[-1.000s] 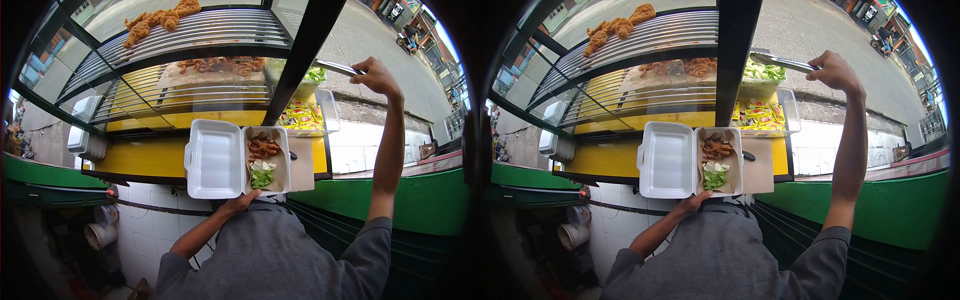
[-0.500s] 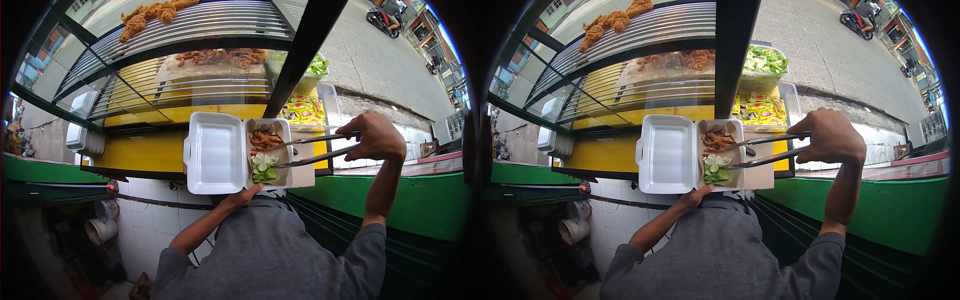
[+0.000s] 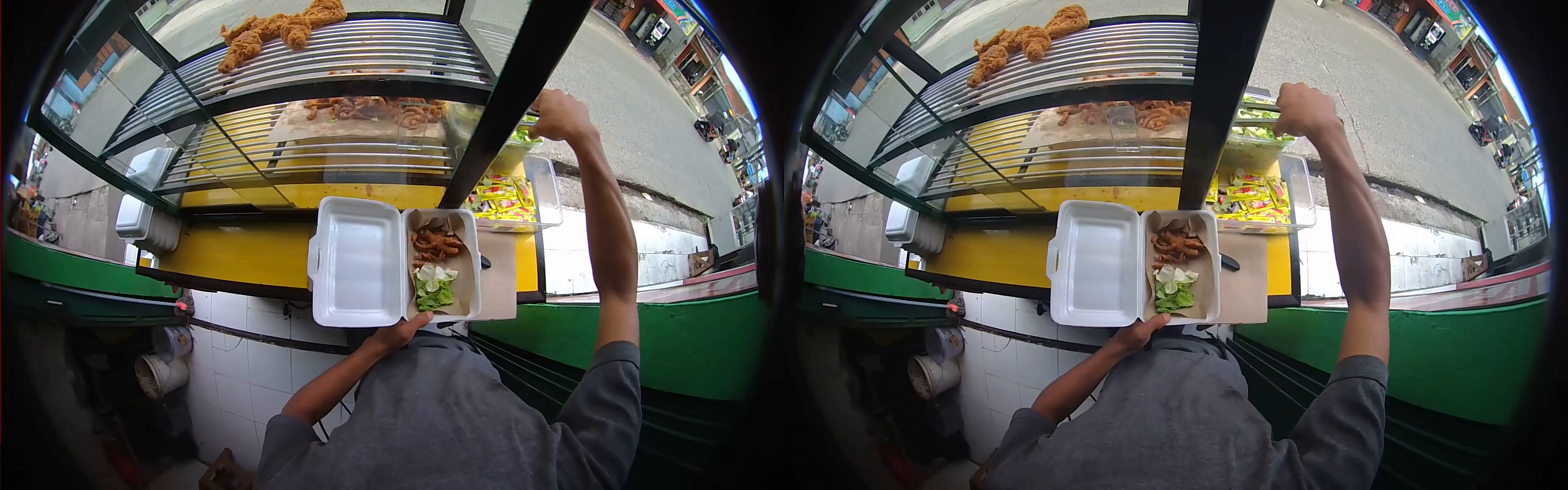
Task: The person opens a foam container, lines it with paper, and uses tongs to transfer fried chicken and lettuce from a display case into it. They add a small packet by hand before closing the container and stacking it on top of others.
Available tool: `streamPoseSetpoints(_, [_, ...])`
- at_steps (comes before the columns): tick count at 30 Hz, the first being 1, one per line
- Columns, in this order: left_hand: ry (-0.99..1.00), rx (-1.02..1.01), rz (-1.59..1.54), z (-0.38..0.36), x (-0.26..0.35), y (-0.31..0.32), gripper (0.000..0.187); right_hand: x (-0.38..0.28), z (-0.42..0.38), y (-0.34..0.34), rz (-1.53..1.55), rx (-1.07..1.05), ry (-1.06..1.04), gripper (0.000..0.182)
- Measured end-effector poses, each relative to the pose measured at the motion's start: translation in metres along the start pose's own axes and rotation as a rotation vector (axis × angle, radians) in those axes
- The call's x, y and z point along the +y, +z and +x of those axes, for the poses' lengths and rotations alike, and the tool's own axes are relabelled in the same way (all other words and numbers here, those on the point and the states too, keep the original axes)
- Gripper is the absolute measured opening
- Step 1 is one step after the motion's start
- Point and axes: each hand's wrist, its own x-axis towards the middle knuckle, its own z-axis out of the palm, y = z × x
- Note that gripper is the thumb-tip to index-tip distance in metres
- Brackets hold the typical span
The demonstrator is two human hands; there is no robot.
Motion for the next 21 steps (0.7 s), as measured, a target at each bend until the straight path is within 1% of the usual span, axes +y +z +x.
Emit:
streamPoseSetpoints(1, [-0.005,-0.008,0.006,0.001,0.0,0.0,0.027,-0.008,0.006,0.007,-0.028,0.043,-0.02,0.047])
streamPoseSetpoints(2, [-0.008,-0.016,0.011,0.003,0.0,0.0,0.026,-0.008,0.008,0.008,-0.023,0.03,-0.02,0.044])
streamPoseSetpoints(6, [-0.003,-0.03,0.016,0.003,0.0,0.002,0.023,0.011,0.005,0.0,0.052,0.085,-0.045,0.038])
streamPoseSetpoints(9, [0.009,-0.022,0.033,0.005,0.003,0.002,0.024,0.02,-0.014,-0.014,0.081,0.056,0.005,0.039])
streamPoseSetpoints(13, [0.033,-0.033,0.026,0.007,0.0,0.001,0.023,0.039,-0.037,-0.022,0.117,0.091,0.048,0.036])
streamPoseSetpoints(14, [0.034,-0.034,0.024,0.009,-0.001,0.001,0.023,0.048,-0.043,-0.021,0.128,0.138,0.032,0.037])
streamPoseSetpoints(17, [-0.005,-0.053,0.037,0.011,-0.004,0.002,0.024,0.071,-0.072,-0.028,0.174,0.124,-0.02,0.041])
streamPoseSetpoints(19, [0.036,-0.042,0.045,0.012,-0.004,0.002,0.026,0.084,-0.1,-0.033,0.244,0.13,-0.104,0.045])
streamPoseSetpoints(20, [0.056,-0.035,0.05,0.012,-0.003,0.003,0.027,0.083,-0.118,-0.038,0.227,0.118,-0.105,0.047])
streamPoseSetpoints(21, [0.021,-0.043,0.045,0.012,-0.001,0.003,0.028,0.083,-0.135,-0.044,0.211,0.109,-0.106,0.048])
